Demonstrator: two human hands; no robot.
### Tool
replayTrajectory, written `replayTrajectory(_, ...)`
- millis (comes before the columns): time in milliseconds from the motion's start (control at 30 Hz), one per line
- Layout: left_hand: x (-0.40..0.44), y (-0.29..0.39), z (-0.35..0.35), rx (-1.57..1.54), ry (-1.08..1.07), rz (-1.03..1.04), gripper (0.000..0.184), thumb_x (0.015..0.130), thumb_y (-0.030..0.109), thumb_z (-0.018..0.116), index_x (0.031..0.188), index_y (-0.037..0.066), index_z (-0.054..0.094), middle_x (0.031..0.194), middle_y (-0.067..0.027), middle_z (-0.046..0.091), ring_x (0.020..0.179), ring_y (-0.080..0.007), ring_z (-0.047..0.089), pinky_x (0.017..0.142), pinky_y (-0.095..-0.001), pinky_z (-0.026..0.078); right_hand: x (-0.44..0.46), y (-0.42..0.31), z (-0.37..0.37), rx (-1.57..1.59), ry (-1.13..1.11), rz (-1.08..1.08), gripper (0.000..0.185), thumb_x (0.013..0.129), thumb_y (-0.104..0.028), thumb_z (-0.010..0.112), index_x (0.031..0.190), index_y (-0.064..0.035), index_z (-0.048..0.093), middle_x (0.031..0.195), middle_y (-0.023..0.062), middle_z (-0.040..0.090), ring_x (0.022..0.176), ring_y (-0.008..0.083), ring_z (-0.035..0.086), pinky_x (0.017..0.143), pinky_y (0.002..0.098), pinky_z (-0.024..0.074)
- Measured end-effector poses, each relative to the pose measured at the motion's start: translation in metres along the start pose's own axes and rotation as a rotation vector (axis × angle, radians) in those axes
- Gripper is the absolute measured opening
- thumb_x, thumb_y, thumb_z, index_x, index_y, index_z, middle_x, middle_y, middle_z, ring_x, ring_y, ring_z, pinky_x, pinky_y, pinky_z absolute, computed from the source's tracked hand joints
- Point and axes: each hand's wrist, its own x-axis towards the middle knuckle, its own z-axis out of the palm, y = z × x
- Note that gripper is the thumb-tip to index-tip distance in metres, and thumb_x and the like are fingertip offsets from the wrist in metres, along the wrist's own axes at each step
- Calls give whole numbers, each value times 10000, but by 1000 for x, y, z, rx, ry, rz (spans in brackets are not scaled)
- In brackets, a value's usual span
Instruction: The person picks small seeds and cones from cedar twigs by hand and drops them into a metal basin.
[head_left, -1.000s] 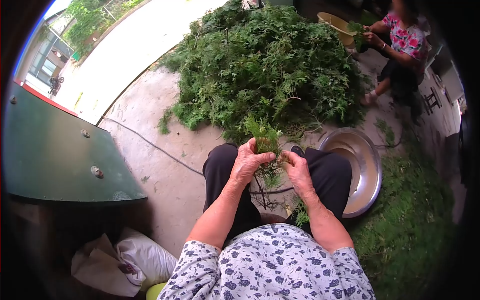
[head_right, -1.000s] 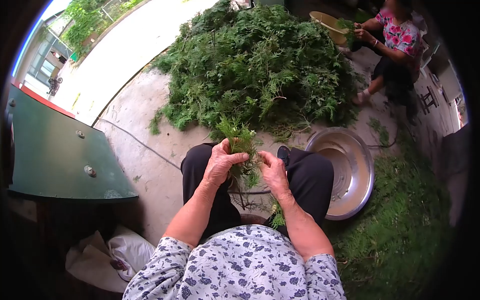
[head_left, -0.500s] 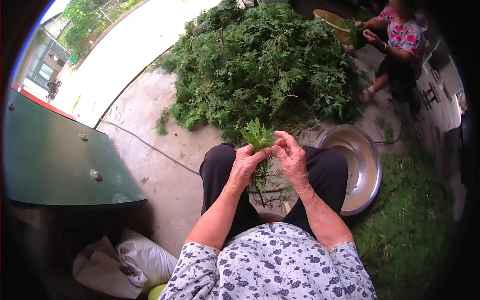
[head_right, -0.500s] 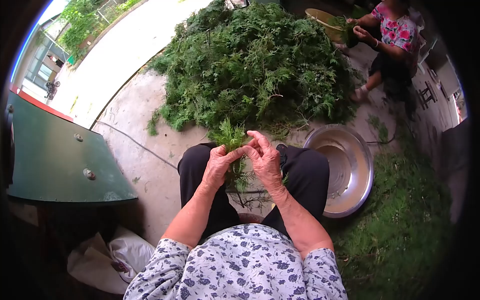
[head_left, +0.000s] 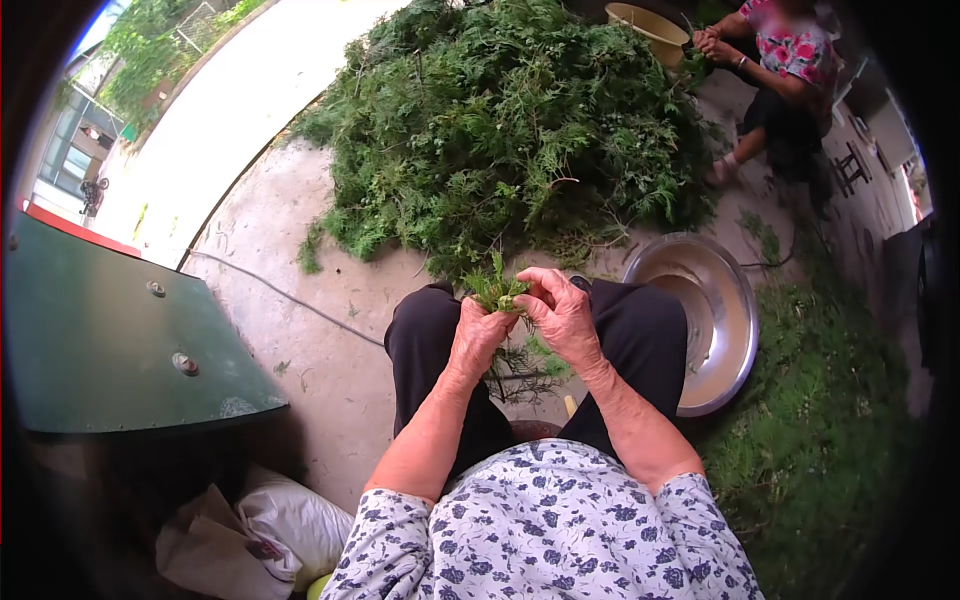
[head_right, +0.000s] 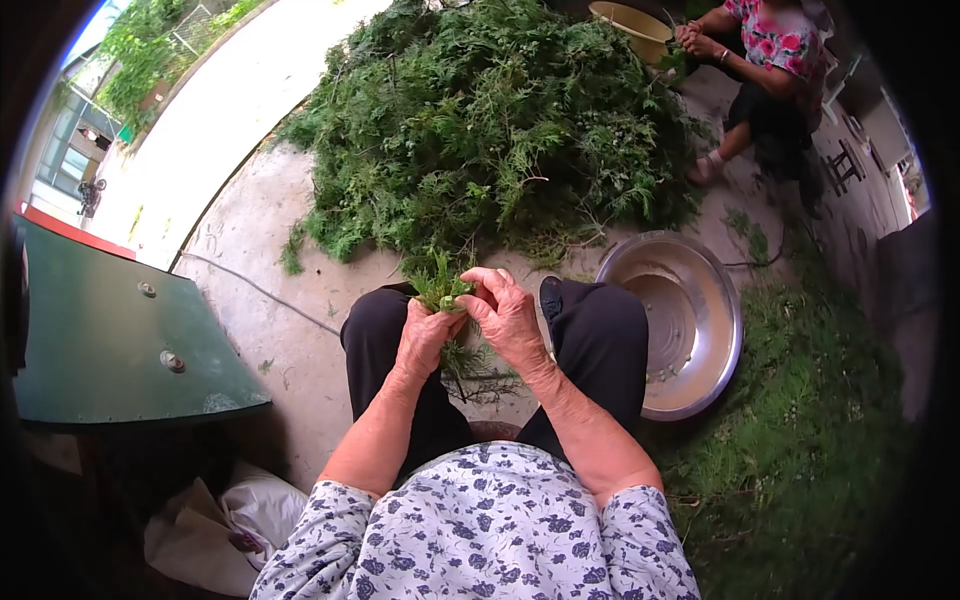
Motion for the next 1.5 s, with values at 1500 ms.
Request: replayTrajectory(1500, -9, -5, 13, 13, -41, 1, 118, 825, 153, 650, 842, 38, 635, 689, 21, 588, 542, -62, 484, 472, -207, 370, -24, 12, -13, -188, 16, -114, 172, 824, -108, 618, 957, 1, 619, 779, 85, 611, 637, 177, 595, 590, 281, 472)
